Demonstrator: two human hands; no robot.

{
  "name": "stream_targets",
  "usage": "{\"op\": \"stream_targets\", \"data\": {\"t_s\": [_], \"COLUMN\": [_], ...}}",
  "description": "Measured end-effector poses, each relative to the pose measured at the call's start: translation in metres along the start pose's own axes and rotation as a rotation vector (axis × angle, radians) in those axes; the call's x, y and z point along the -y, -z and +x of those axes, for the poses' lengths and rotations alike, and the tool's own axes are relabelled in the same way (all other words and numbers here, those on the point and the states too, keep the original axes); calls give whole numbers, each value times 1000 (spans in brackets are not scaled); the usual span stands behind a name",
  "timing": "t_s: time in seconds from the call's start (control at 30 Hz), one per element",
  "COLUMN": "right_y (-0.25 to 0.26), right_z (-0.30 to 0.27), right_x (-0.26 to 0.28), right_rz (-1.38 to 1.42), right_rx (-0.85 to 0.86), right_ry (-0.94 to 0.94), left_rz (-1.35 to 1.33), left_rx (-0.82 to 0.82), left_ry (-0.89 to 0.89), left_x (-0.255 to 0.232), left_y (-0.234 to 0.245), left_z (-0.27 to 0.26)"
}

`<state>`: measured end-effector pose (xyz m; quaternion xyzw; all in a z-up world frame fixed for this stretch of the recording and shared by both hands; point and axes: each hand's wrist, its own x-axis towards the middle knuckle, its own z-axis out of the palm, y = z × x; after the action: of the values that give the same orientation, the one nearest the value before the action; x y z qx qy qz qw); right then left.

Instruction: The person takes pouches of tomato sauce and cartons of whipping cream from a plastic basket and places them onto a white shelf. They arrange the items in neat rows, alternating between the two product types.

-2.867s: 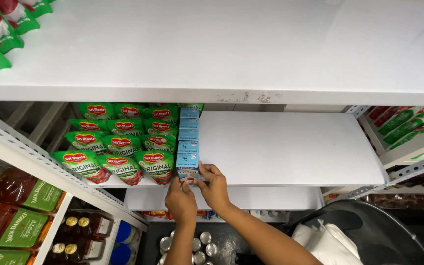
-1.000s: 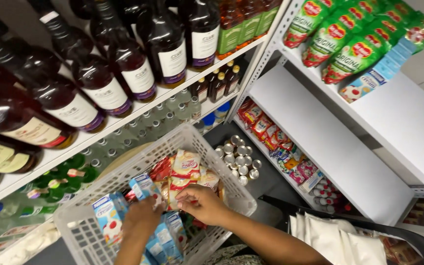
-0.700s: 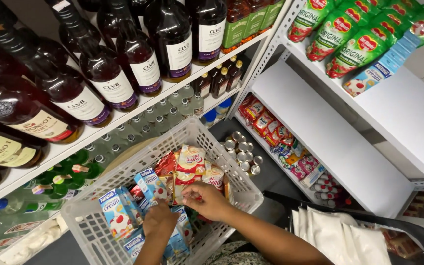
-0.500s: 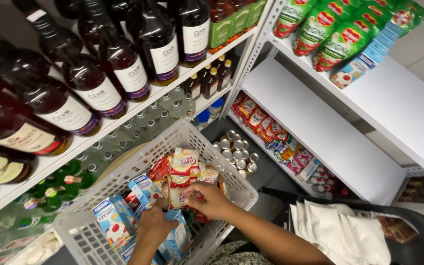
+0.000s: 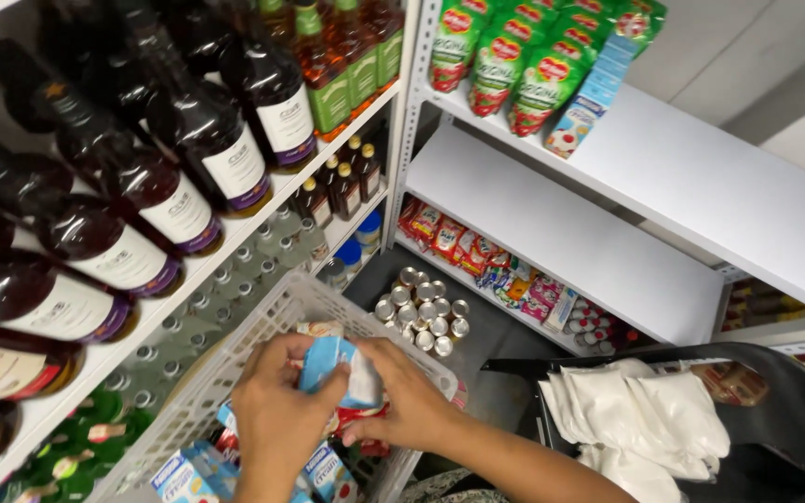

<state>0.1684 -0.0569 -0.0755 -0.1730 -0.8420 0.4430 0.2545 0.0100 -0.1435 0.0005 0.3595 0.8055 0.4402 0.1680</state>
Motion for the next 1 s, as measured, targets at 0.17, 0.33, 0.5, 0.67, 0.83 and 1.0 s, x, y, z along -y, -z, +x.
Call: {"op": "stream_targets", "data": {"t_s": [0.17,0.33,0.5,0.67,0.83,1.0], "right_y": [19,65,117,151,220,270], "right_z": [-13,-34,-38,-65,-42,-28], "right_x": [-45,-86,-74,-136,-84,-96], "right_rz": [681,1392,1495,933,438,134], "right_rx": [-89,72,184,-225,-432,-713], "right_ry": [-293,-298,-143,-238,-286,-536], "left_rz": [-20,-173,-434,-574,-542,-520], "left_rx": [305,524,907,814,850,826], "left_ry": [-200,-328,15,-344,-374,-540], "left_x": [-40,-27,-62,-86,-129,-169], "left_y": [-17,-64,-118,-169,-224,-286], "left_z": [29,66,77,94,106,130]}}
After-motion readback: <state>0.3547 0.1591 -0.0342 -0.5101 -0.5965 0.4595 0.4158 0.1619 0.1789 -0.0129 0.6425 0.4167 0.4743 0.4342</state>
